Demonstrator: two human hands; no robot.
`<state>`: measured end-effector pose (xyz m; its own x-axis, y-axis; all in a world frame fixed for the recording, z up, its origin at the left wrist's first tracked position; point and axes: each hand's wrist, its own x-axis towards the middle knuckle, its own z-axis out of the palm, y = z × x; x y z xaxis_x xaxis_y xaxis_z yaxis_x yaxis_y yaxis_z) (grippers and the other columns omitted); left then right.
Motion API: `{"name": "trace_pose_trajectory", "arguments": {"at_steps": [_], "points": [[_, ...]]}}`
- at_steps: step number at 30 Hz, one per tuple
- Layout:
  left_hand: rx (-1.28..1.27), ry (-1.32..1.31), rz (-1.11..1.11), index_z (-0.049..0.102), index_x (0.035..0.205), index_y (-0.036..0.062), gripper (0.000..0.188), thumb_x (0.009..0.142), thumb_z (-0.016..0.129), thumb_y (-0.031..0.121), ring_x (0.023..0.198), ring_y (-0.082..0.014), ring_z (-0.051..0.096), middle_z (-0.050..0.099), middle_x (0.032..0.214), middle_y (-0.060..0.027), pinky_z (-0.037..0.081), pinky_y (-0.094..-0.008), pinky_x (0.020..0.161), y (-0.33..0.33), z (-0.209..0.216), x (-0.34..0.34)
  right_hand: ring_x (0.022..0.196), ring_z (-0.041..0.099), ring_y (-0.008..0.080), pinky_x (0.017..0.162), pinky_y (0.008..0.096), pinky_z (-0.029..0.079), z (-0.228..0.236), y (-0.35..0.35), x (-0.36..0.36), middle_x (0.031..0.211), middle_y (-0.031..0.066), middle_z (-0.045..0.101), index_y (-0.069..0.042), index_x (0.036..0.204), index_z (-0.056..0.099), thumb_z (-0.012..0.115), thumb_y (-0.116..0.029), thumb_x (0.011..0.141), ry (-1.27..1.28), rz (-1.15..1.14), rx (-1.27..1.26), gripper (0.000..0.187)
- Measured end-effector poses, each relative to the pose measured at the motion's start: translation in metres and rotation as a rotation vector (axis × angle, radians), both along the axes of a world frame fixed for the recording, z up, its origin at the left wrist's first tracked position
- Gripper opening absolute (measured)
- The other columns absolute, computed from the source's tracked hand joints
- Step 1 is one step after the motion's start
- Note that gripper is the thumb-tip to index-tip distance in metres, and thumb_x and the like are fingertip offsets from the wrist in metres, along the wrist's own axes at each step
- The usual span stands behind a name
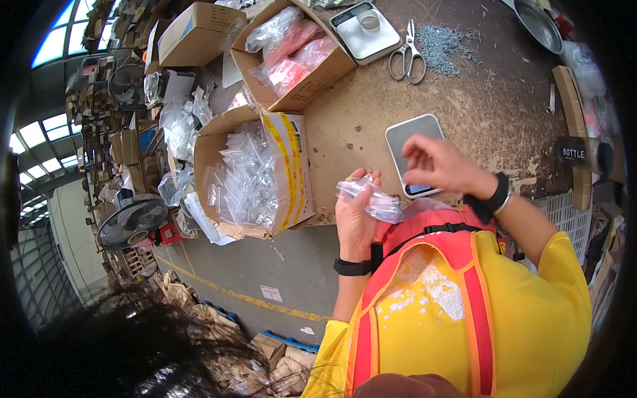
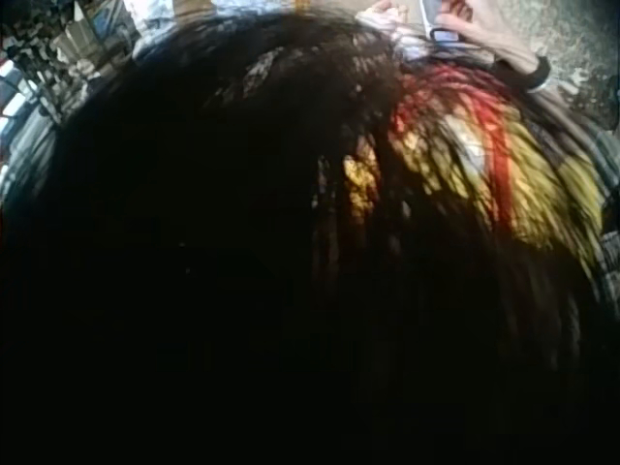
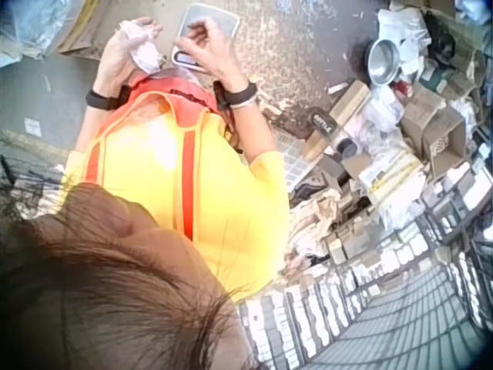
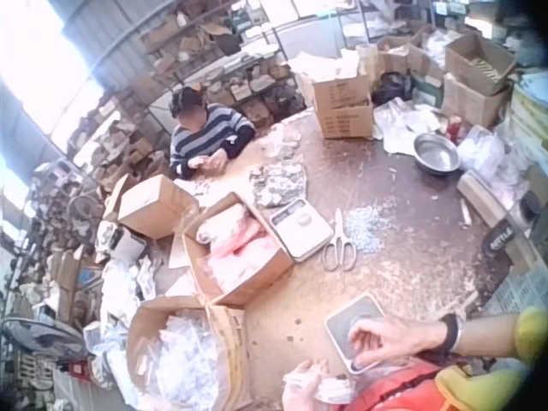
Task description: Weighing and putting small metal parts into plastic bags.
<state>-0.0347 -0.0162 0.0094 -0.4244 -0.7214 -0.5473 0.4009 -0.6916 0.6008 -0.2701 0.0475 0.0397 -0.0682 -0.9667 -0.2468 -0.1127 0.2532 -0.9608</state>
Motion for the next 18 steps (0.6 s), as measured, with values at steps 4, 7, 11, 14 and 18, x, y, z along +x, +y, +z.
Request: {"name": "trace_pose_trajectory", "arguments": {"at_steps": [4,7,11,14,18], "points": [[-0.110,-0.041,-0.033,0.055,0.132,-0.0031,0.036,0.100,0.066,0.010,0.111,-0.0232,0.065,0.064,0.124,-0.0129,0.054,-0.0357,0.098,0.007,0.008,-0.021,0.078,0.064,0.0195,0.068,0.0296,0.049,0.011,-0.015,0.043,0.086,0.0052,0.061,-0.002,0.105,0.060,0.080,-0.019,0.083,0.242,-0.041,-0.346,0.033],[-0.063,0.040,-0.026,0.058,0.132,-0.0011,0.034,0.104,0.063,0.017,0.100,-0.0154,0.067,0.068,0.115,-0.0088,0.055,-0.0298,0.086,0.008,0.015,-0.025,0.076,0.064,0.0253,0.067,0.0338,0.049,-0.004,-0.017,0.045,0.080,0.0092,0.058,0.001,0.095,0.064,0.076,-0.015,0.085,0.356,0.024,-0.379,0.022],[-0.049,0.016,-0.056,0.059,0.129,-0.0002,0.031,0.103,0.064,0.016,0.093,-0.0137,0.066,0.068,0.111,-0.0081,0.055,-0.0272,0.082,0.009,0.016,-0.018,0.074,0.063,0.0248,0.065,0.0348,0.048,-0.004,-0.016,0.042,0.077,0.0104,0.060,0.002,0.085,0.068,0.071,-0.012,0.087,0.191,-0.005,-0.216,0.014],[-0.123,0.001,-0.119,0.060,0.120,0.0013,0.022,0.102,0.065,0.014,0.086,-0.0105,0.062,0.068,0.109,-0.0071,0.052,-0.0252,0.074,0.009,0.000,-0.005,0.069,0.063,0.0196,0.063,0.0335,0.047,-0.005,-0.016,0.032,0.077,0.0100,0.066,0.003,0.086,0.072,0.067,-0.016,0.092,0.208,-0.142,-0.177,0.020],[-0.135,-0.043,-0.026,0.061,0.107,0.0048,0.011,0.101,0.067,0.013,0.074,-0.0071,0.054,0.069,0.102,-0.0059,0.043,-0.0212,0.064,0.006,0.006,-0.003,0.067,0.058,0.0074,0.062,0.0279,0.047,-0.010,-0.015,0.016,0.075,0.0007,0.063,0.000,0.085,0.070,0.065,-0.022,0.099,0.114,-0.127,-0.084,0.027]]}}
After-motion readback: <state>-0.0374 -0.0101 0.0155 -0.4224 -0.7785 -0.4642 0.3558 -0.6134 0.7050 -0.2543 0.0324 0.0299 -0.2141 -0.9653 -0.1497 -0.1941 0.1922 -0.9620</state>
